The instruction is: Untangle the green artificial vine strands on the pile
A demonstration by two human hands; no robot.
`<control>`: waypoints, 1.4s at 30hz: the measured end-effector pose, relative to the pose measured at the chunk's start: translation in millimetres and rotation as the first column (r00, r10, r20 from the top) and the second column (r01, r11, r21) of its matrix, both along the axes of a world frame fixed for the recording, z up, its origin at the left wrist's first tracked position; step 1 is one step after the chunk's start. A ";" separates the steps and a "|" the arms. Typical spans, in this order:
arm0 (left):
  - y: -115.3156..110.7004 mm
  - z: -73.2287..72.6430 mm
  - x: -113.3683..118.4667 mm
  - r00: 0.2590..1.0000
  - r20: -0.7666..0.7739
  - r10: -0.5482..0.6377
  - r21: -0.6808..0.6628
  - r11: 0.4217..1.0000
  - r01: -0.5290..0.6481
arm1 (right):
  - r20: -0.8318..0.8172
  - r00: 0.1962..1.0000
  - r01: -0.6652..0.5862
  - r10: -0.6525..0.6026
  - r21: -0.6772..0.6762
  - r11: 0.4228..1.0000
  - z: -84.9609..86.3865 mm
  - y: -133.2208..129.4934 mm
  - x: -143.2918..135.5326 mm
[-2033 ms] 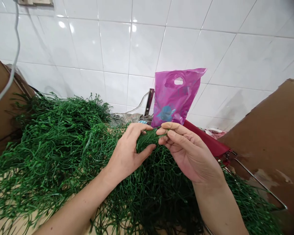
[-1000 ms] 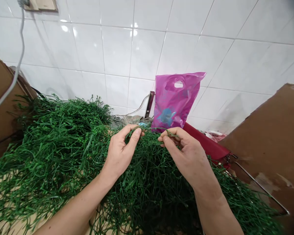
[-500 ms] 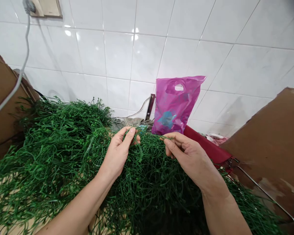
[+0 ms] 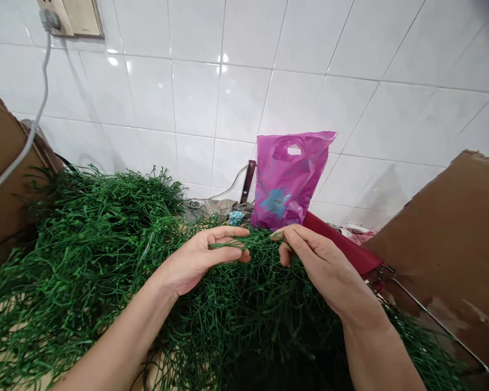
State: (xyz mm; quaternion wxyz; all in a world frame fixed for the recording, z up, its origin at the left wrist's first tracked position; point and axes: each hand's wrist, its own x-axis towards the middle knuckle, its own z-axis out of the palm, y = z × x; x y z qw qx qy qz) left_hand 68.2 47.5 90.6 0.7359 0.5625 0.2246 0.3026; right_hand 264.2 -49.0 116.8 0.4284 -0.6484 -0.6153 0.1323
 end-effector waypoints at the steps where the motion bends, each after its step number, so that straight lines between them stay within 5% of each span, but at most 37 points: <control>1: 0.5 0.0 -0.3 1.000 -0.023 -0.005 0.033 0.999 0.005 | 0.033 0.999 0.021 -0.022 0.017 1.000 -1.3 0.1 -0.1; 5: 1.6 -3.3 2.8 0.998 -0.007 0.068 0.093 0.993 -0.068 | 0.173 0.976 0.093 -0.135 0.227 0.969 -5.7 0.7 -6.3; 10: -1.6 -4.5 5.1 0.995 0.047 0.092 0.132 0.986 -0.097 | 0.333 0.943 -0.114 -0.031 0.406 0.907 -0.9 -2.3 -18.1; 15: -5.6 -3.1 4.3 0.999 -0.011 0.050 0.304 0.952 -0.045 | 0.189 0.981 -0.017 -0.035 0.267 0.964 -0.9 -4.0 -19.2; 19: -6.5 -7.0 7.4 0.999 0.003 0.053 0.339 0.939 -0.051 | 0.106 0.991 -0.092 0.081 0.102 0.991 -2.6 -0.7 -16.4; 26: -3.7 -12.3 12.2 0.979 -0.069 0.190 0.372 0.916 -0.151 | -0.028 1.000 0.018 -0.014 0.136 0.991 -5.5 8.3 -15.2; 28: -6.6 -12.1 12.3 0.910 -0.015 0.415 0.567 0.753 -0.334 | -0.074 0.997 0.044 -0.035 0.119 0.992 -7.5 10.1 -14.8; 30: -12.6 -10.4 11.8 0.742 0.195 0.642 0.775 0.362 -0.518 | -0.101 0.991 0.104 -0.092 0.125 0.987 -9.4 11.5 -15.4; 32: -19.9 -8.0 11.6 0.624 0.391 0.677 0.863 -0.035 -0.503 | -0.116 0.986 0.139 -0.124 0.137 0.981 -10.9 12.4 -18.0; 33: -23.1 -7.2 11.9 0.623 0.426 0.656 0.882 -0.148 -0.448 | -0.133 0.985 0.126 -0.108 0.137 0.983 -11.7 12.7 -20.1; 34: -25.6 -6.9 12.6 0.645 0.420 0.639 0.899 -0.198 -0.389 | -0.163 0.984 0.093 -0.072 0.130 0.987 -12.4 12.9 -22.4; 36: -27.9 -7.9 14.5 0.697 0.333 0.635 0.940 -0.163 -0.300 | -0.244 0.970 0.010 0.018 0.112 0.994 -14.0 12.8 -27.0; 42: -21.3 -10.2 14.9 0.787 0.096 0.610 0.959 0.154 -0.237 | -0.297 0.948 -0.082 0.117 0.126 0.989 -18.2 13.0 -28.9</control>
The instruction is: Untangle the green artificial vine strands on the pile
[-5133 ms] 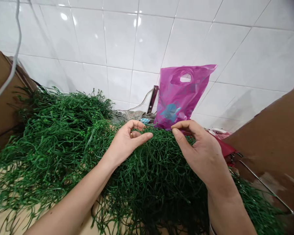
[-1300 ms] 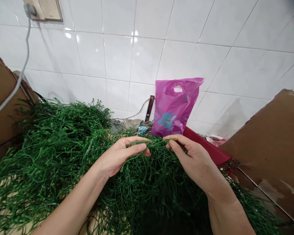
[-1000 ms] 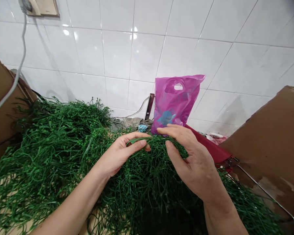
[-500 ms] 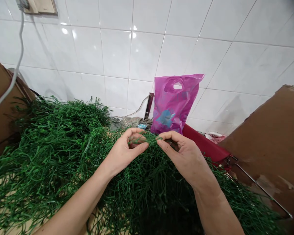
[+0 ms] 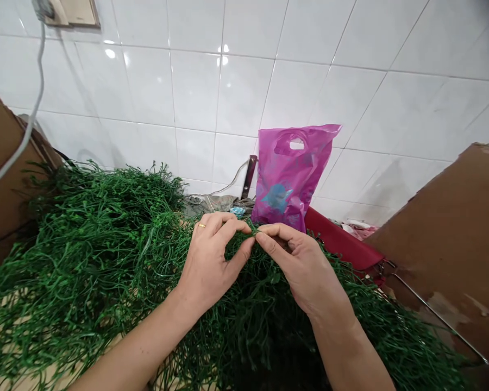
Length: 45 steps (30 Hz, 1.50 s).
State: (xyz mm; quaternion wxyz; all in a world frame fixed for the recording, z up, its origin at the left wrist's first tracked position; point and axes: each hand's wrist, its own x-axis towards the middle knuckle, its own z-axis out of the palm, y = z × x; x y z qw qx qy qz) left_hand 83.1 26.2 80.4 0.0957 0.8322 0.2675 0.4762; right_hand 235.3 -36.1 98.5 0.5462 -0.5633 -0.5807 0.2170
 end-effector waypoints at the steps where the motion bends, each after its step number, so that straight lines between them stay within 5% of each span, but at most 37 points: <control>1: 0.8 1.1 -0.7 1.000 -0.011 -0.026 -0.029 0.999 0.025 | 0.020 1.000 -0.002 0.002 0.014 1.000 -0.3 0.4 0.5; 7: 0.3 7.4 -0.4 0.996 -0.073 -0.051 -0.229 0.973 0.033 | 0.267 0.960 0.031 -0.089 0.214 0.976 -2.1 3.4 -6.1; 10: 0.5 8.7 -0.5 0.998 -0.066 -0.015 -0.245 0.970 -0.001 | 0.506 0.818 0.096 -0.273 0.349 0.932 -4.5 4.2 -8.9; 13: 1.2 9.7 -1.9 0.998 -0.021 -0.060 -0.308 0.950 0.050 | 0.600 0.740 0.064 -0.304 0.388 0.919 -6.8 4.4 -5.8; 19: 2.6 11.2 -4.7 0.977 0.059 -0.205 -0.496 0.843 0.207 | 0.535 0.839 -0.048 -0.097 0.252 0.966 -2.2 2.8 6.3; 24: 4.9 13.1 -8.3 0.942 0.076 -0.326 -0.563 0.766 0.311 | 0.551 0.824 -0.040 -0.130 0.287 0.957 3.3 -1.1 9.7; 28: 4.9 16.1 -9.3 0.926 0.052 -0.375 -0.560 0.757 0.338 | 0.583 0.789 -0.017 -0.194 0.336 0.942 3.2 -0.9 2.7; 35: -3.3 18.0 -9.0 0.912 0.168 -0.375 -0.573 0.716 0.399 | 0.289 0.781 0.456 -0.553 0.339 0.823 2.1 2.6 54.3; 38: -2.9 13.4 -7.5 0.900 0.221 -0.377 -0.593 0.681 0.431 | 0.290 0.731 0.539 -0.618 0.308 0.783 5.8 -2.7 78.3; 42: 0.4 5.9 -4.0 0.880 0.271 -0.389 -0.631 0.618 0.468 | 0.402 0.710 0.442 -0.578 0.383 0.811 13.3 -10.6 61.9; 45: 0.9 3.9 -2.2 0.894 0.244 -0.375 -0.637 0.633 0.439 | 0.450 0.805 0.242 -0.388 0.347 0.906 17.7 -13.7 33.7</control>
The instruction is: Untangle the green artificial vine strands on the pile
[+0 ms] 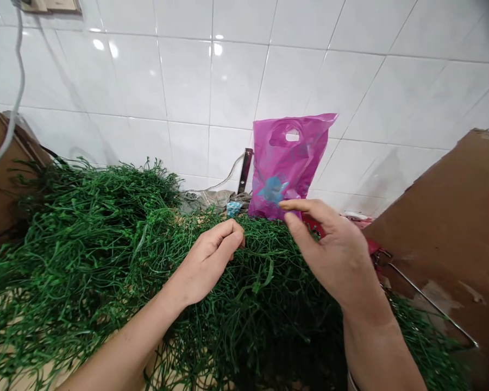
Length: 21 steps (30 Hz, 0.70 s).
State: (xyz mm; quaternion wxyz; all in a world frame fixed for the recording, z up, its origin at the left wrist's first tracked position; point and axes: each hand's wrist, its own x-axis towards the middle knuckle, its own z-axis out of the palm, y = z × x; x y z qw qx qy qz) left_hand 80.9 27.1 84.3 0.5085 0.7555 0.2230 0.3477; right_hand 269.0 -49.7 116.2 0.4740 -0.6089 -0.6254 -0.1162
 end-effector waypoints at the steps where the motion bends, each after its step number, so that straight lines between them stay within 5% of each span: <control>1: -0.2 0.0 0.3 1.000 -0.010 0.010 0.012 1.000 -0.010 | -0.008 0.996 -0.090 0.090 -0.047 0.995 0.4 -0.4 -7.7; 4: -0.8 0.4 1.0 0.999 -0.030 0.027 0.041 0.999 -0.025 | -0.067 0.955 -0.298 0.290 -0.172 0.939 -1.8 0.6 -20.5; 7: -1.9 0.6 1.2 0.999 -0.033 0.025 0.039 0.999 -0.024 | -0.120 0.927 -0.374 0.356 -0.203 0.905 -5.7 4.3 -21.4; 11: -4.9 -0.1 1.1 0.999 -0.047 0.016 0.029 0.999 -0.015 | -0.160 0.925 -0.372 0.345 -0.193 0.908 -6.5 7.1 -18.6; 16: -5.8 -1.1 1.1 0.976 0.022 0.216 0.201 0.955 -0.216 | -0.111 0.961 -0.271 0.253 -0.196 0.942 -3.6 2.6 -21.0; 21: -4.8 2.1 3.2 0.988 -0.016 0.157 0.221 0.964 -0.149 | -0.125 0.957 -0.282 0.261 -0.214 0.935 -2.0 1.9 -23.1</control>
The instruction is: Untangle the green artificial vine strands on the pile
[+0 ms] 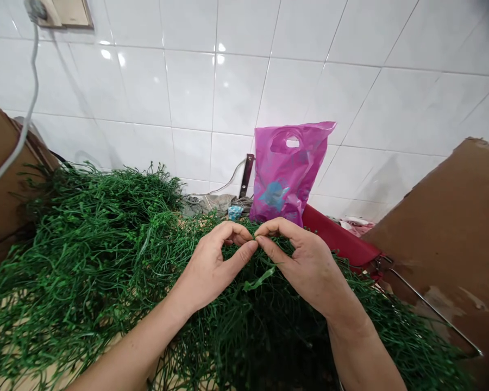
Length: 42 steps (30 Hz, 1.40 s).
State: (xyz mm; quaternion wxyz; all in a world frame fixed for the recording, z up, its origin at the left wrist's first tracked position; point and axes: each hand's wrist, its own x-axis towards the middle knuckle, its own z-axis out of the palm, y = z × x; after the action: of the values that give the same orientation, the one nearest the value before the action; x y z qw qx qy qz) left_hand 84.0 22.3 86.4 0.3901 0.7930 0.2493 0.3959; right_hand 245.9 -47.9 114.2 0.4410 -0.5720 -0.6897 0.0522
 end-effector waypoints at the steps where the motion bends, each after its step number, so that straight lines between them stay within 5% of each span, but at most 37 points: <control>1: -0.1 0.6 0.5 1.000 -0.005 0.011 0.004 1.000 -0.011 | 0.003 1.000 -0.002 0.002 -0.006 1.000 0.1 0.6 -0.1; 5: 0.8 0.9 1.0 0.998 -0.049 0.036 -0.035 0.999 -0.038 | -0.015 0.999 -0.044 0.043 -0.038 0.998 -0.8 3.1 0.3; 10: 6.2 -1.6 0.8 0.992 0.060 -0.107 -0.301 0.946 0.120 | -0.060 0.995 -0.082 0.078 -0.077 0.994 -3.8 3.9 4.5; 16: 8.1 -0.7 1.5 0.980 0.154 -0.122 -0.399 0.900 0.175 | -0.086 0.990 -0.118 0.109 -0.109 0.987 -3.1 3.6 7.4; 24: 4.9 -2.2 1.4 0.999 0.040 -0.022 -0.227 0.973 0.031 | -0.136 0.988 -0.087 0.074 -0.091 0.992 -8.0 9.2 -1.2; 28: 3.5 1.0 0.2 0.994 -0.106 0.027 -0.057 0.998 -0.033 | 0.038 0.999 0.027 -0.027 -0.004 1.000 -14.4 12.4 -6.7; 37: 5.5 -3.7 6.1 0.992 -0.126 0.016 -0.065 0.998 -0.024 | 0.370 0.909 0.143 -0.191 0.153 0.978 -20.0 14.8 -10.5; 42: 4.1 -5.0 7.4 0.995 -0.100 0.017 -0.067 0.997 -0.023 | 0.123 0.982 0.139 -0.145 0.058 0.989 -23.2 22.0 -6.9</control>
State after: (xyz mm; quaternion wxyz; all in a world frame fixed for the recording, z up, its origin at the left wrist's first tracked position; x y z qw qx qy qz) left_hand 91.4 26.4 81.4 0.4002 0.7954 0.2898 0.3510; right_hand 239.0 -25.9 91.1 0.4128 -0.6109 -0.6747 -0.0328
